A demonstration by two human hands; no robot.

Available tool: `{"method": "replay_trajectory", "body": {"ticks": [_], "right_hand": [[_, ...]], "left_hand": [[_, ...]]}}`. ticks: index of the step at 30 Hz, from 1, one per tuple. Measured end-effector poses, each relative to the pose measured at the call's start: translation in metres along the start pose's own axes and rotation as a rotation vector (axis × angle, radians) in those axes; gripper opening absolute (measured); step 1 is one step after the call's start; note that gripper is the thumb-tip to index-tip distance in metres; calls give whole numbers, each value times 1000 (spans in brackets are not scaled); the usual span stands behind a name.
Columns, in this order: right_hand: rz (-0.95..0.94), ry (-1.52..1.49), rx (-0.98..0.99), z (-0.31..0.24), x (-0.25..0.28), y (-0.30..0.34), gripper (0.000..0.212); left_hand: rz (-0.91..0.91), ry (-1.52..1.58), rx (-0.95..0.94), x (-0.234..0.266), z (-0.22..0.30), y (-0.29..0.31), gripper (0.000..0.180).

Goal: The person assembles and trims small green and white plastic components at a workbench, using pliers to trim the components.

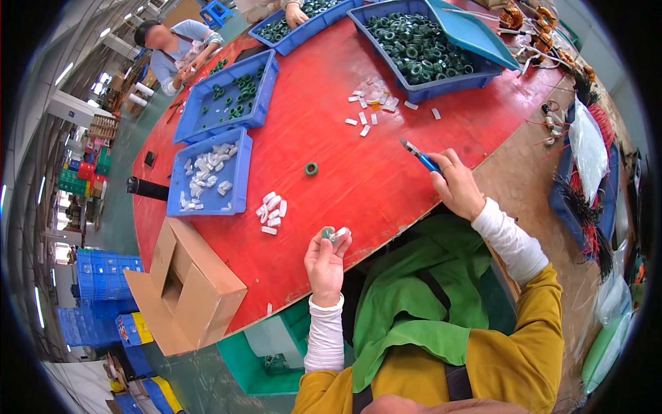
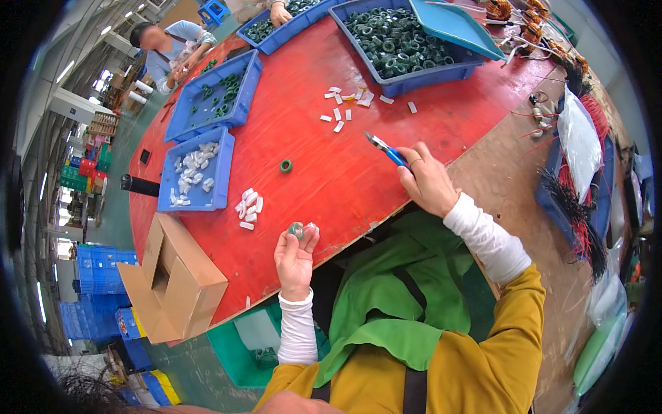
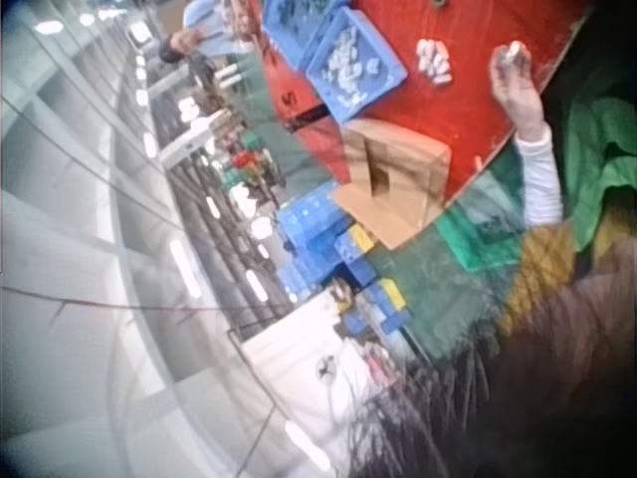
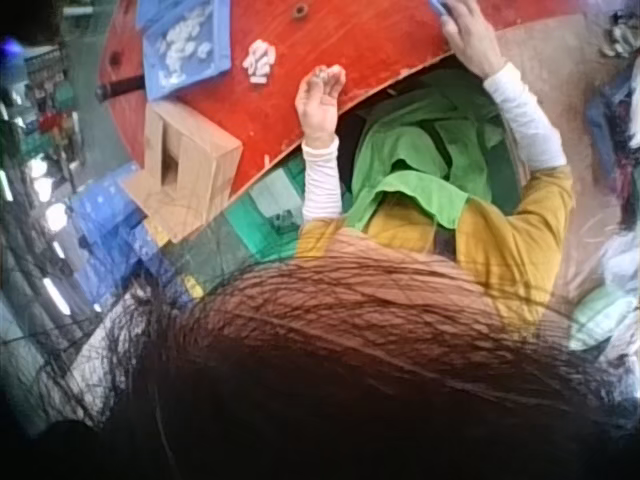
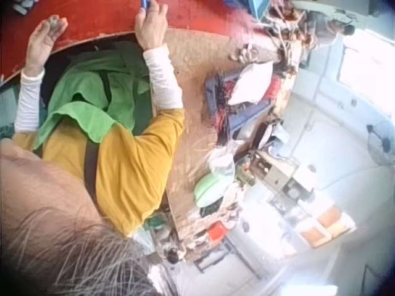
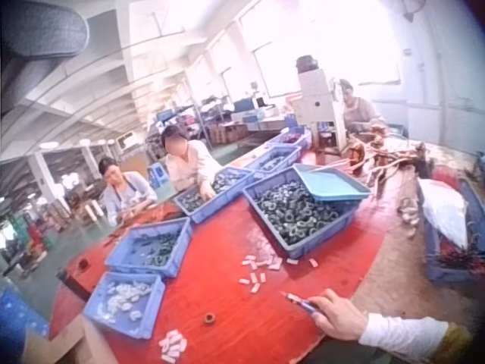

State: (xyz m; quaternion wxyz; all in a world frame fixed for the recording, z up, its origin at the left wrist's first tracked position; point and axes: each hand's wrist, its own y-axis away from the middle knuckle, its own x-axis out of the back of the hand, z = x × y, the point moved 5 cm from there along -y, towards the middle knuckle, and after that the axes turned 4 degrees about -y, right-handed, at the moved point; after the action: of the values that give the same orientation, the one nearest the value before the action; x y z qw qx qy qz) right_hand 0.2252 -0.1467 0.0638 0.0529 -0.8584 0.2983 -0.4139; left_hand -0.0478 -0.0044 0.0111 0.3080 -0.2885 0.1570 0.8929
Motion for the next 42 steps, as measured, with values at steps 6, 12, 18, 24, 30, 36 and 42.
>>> {"method": "replay_trajectory", "body": {"ticks": [6, 12, 18, 24, 30, 36, 42], "right_hand": [[-520, -1187, -563, -55, -45, 35, 36], [-807, -1446, -729, -82, -94, 87, 51], [-813, -1438, -753, -83, -104, 87, 50], [-825, -1457, -761, -86, -105, 82, 46], [-753, -1454, -728, -88, -108, 76, 45], [-573, -1267, -621, -90, -112, 73, 38], [-355, -1328, -525, -97, -134, 72, 35]], "left_hand": [[38, -39, -98, -3, 1, -6, 25], [-8, -48, -101, -17, 4, -14, 26], [-6, -64, -83, -18, 2, -12, 20], [0, -24, -81, -18, -1, -12, 18], [20, -3, -69, -15, -8, -14, 15], [27, 28, -61, -18, -10, -17, 14], [73, 119, -21, -30, -19, -23, 18]]}}
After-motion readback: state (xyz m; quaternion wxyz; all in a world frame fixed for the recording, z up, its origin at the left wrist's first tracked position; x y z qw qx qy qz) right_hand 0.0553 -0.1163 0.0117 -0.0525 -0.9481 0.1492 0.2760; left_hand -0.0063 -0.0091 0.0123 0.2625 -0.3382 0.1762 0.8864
